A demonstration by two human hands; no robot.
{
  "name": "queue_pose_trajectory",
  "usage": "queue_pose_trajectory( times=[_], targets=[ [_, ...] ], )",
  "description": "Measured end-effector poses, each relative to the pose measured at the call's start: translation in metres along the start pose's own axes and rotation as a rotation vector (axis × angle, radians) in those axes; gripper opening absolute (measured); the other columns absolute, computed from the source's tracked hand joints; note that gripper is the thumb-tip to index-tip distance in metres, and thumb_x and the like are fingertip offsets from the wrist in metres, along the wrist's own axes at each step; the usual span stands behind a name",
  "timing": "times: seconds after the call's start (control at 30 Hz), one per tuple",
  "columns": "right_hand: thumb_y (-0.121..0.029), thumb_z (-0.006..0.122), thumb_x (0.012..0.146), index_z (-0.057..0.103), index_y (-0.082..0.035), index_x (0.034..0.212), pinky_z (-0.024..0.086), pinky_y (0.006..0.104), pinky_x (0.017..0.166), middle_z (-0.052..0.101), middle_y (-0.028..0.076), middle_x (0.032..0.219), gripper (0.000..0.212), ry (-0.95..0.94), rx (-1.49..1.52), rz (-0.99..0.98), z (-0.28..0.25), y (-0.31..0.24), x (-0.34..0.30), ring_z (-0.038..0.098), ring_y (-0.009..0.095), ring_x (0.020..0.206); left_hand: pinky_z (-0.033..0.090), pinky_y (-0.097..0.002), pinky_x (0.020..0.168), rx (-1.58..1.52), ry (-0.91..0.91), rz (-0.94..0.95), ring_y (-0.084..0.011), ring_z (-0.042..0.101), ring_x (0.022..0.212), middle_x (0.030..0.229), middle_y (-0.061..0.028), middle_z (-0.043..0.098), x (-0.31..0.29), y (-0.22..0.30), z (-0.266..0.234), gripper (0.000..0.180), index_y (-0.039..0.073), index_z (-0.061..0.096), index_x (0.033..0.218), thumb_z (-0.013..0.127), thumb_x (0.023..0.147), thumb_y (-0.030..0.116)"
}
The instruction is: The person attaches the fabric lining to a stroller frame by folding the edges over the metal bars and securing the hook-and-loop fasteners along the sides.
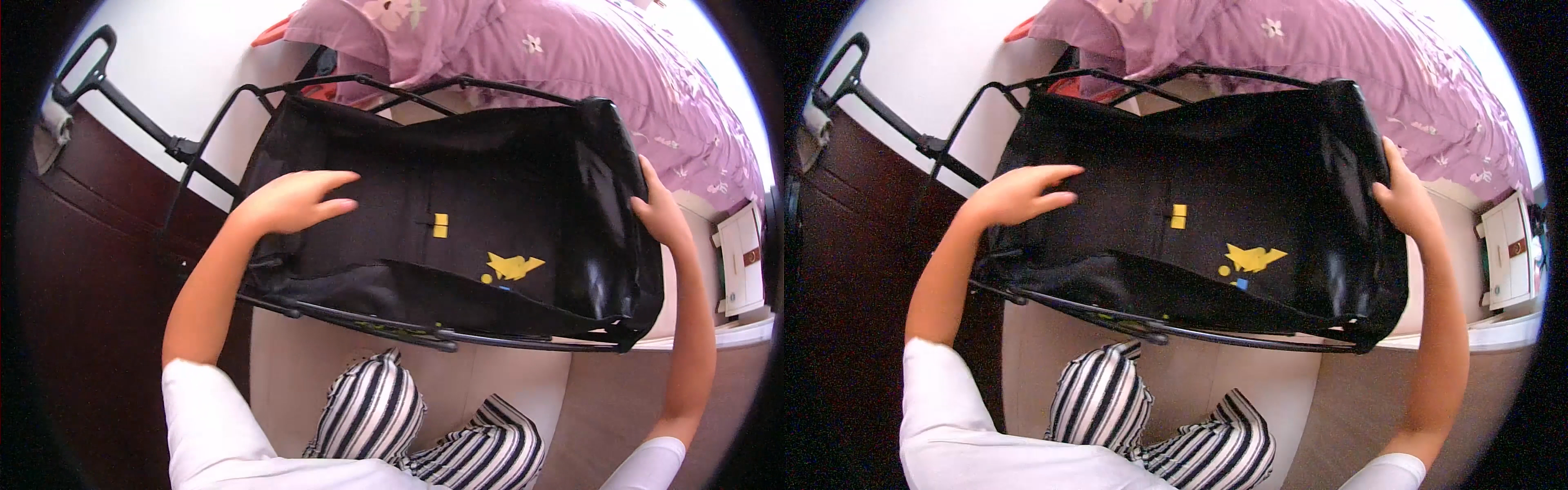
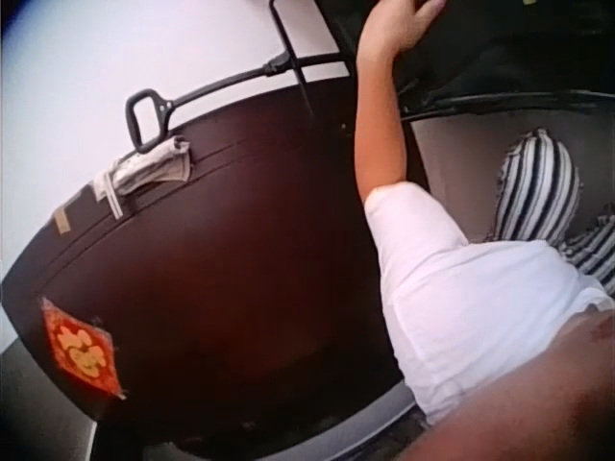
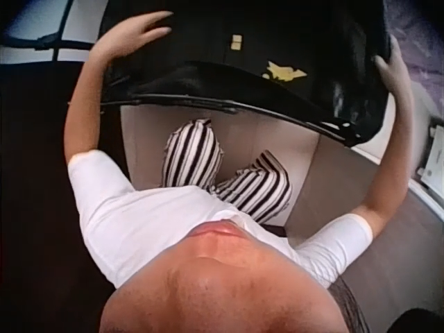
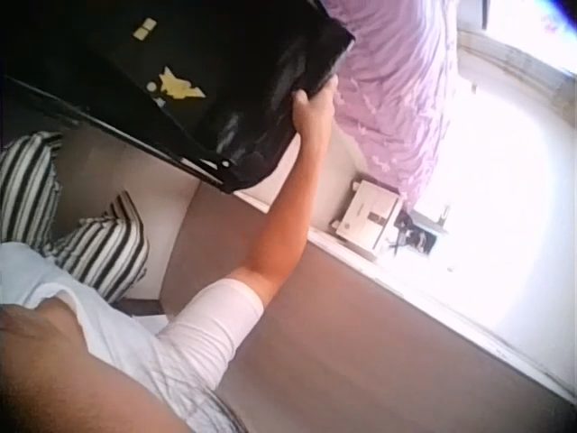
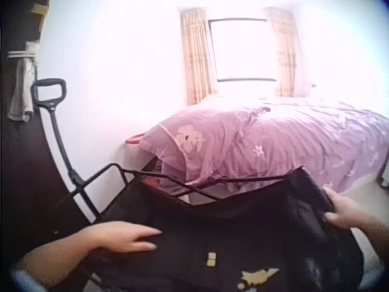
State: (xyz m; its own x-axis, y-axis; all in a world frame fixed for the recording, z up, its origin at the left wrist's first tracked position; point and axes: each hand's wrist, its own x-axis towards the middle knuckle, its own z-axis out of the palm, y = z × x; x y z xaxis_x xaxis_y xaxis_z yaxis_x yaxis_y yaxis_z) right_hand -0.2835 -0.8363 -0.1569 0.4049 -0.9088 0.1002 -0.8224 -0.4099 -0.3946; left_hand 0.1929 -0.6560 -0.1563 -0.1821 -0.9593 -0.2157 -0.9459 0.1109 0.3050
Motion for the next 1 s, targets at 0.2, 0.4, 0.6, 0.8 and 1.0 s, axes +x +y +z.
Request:
queue_pose_trajectory(
  times=[0.2, 0.4, 0.6, 0.8, 1.0],
  targets=[
    [-0.002, 0.053, 0.075, 0.026, -0.008, 0.139, 0.035, 0.0393, 0.098, 0.047, 0.026, 0.125, 0.069, 0.025, -0.294, 0.193, -0.016, 0.013, -0.007, 0.045, 0.038, 0.117, 0.032, -0.0411, 0.101, 0.480, 0.608, -0.244, -0.0355, 0.043, 0.120, 0.127, -0.0179, 0.048, -0.129, -0.078, -0.025, 0.039, 0.004, 0.053, 0.119, 0.059, 0.082, 0.015],
    [-0.005, 0.056, 0.078, 0.030, -0.016, 0.136, 0.044, 0.0478, 0.078, 0.057, 0.029, 0.100, 0.064, 0.231, -0.545, 0.185, -0.001, 0.032, 0.007, 0.056, 0.043, 0.092, 0.051, -0.0248, 0.064, -0.477, 0.649, -0.511, -0.0168, 0.060, 0.086, 0.128, -0.0096, 0.048, -0.168, -0.120, -0.027, 0.041, 0.011, 0.049, 0.126, 0.046, 0.086, 0.003],
    [-0.006, 0.044, 0.083, 0.039, -0.015, 0.132, 0.043, 0.0460, 0.084, 0.058, 0.023, 0.109, 0.050, 0.344, -0.673, 0.336, -0.013, 0.038, -0.001, 0.056, 0.037, 0.101, 0.035, -0.0137, 0.041, -1.097, 0.652, -0.297, -0.0043, 0.052, 0.068, 0.117, -0.0130, 0.053, -0.157, -0.142, -0.026, 0.047, 0.004, 0.045, 0.126, 0.051, 0.080, -0.005],
    [-0.016, 0.053, 0.086, 0.056, -0.007, 0.116, 0.046, 0.0335, 0.084, 0.062, 0.015, 0.104, 0.031, 0.314, -0.192, -0.223, 0.031, -0.139, 0.000, 0.061, 0.025, 0.093, 0.032, -0.0143, 0.042, -1.214, 0.694, -0.228, -0.0073, 0.052, 0.067, 0.115, -0.0173, 0.052, -0.153, -0.120, -0.012, 0.043, 0.002, 0.045, 0.122, 0.051, 0.080, -0.007],
    [-0.013, 0.058, 0.084, 0.057, -0.003, 0.113, 0.048, 0.0311, 0.077, 0.064, 0.012, 0.095, 0.031, -0.504, 0.047, -0.417, 0.096, -0.285, -0.047, 0.062, 0.022, 0.087, 0.034, -0.0152, 0.043, -1.336, 0.780, -0.218, -0.0082, 0.054, 0.068, 0.116, -0.0186, 0.052, -0.164, -0.113, -0.003, 0.043, 0.000, 0.043, 0.122, 0.049, 0.080, -0.009]
  ],
)
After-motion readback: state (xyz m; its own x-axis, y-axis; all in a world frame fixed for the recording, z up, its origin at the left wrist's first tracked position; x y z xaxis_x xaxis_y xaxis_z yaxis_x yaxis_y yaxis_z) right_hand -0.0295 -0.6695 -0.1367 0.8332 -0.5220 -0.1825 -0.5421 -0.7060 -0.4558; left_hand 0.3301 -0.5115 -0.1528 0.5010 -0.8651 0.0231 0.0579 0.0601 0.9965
